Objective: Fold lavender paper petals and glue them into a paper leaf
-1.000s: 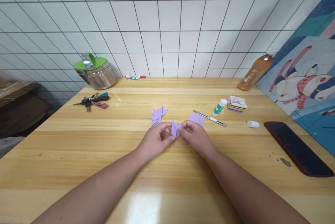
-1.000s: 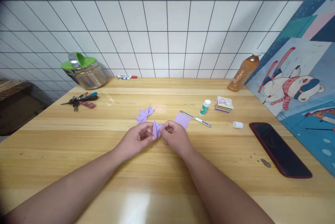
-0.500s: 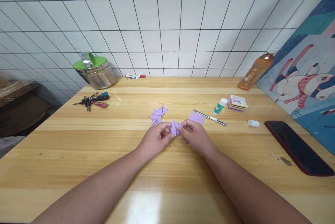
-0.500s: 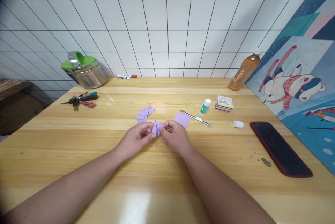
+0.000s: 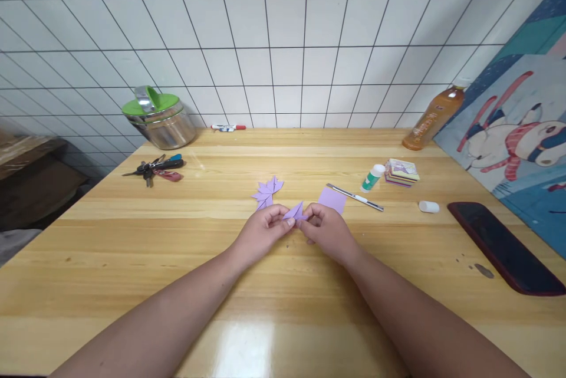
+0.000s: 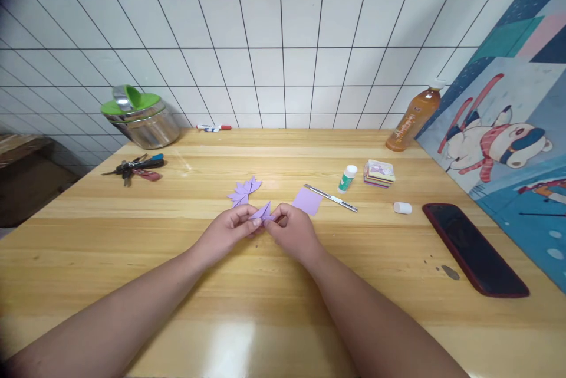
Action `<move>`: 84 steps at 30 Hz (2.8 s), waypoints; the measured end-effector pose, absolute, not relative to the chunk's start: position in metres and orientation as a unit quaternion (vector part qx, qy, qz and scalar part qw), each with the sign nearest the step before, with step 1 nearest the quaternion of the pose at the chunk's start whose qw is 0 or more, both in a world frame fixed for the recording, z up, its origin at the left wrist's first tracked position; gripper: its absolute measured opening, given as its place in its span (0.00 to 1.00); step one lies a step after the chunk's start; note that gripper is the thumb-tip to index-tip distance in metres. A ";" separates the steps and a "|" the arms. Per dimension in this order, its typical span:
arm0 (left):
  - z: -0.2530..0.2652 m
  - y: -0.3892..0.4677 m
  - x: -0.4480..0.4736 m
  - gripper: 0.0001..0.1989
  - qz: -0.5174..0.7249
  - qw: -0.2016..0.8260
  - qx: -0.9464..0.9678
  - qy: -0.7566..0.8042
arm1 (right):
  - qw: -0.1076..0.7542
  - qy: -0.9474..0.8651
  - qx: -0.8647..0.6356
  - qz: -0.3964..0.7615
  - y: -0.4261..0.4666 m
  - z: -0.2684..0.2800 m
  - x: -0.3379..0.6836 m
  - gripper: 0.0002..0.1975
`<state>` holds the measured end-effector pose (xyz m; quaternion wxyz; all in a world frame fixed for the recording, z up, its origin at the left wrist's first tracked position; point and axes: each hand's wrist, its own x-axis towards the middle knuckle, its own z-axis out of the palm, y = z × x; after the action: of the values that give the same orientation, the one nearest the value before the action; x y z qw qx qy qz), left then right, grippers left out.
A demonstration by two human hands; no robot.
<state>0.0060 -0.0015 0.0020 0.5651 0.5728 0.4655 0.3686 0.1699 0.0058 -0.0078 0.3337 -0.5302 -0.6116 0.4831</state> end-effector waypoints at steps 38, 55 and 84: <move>-0.002 -0.005 0.007 0.09 0.278 0.547 0.635 0.470 | 0.336 -0.567 -0.476 0.582 0.010 -0.006 0.175 0.14; 0.002 -0.001 -0.006 0.15 0.277 0.382 0.728 0.497 | 0.318 -0.616 -0.473 0.544 0.015 0.002 0.192 0.12; 0.003 0.022 -0.038 0.16 0.140 0.029 0.815 0.561 | 0.613 -0.448 -0.642 -0.110 0.055 -0.001 0.258 0.14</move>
<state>-0.0377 0.0218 0.0032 0.0292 0.8151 0.5613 0.1404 0.2581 0.0547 -0.0009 0.6130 -0.6417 -0.4478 -0.1097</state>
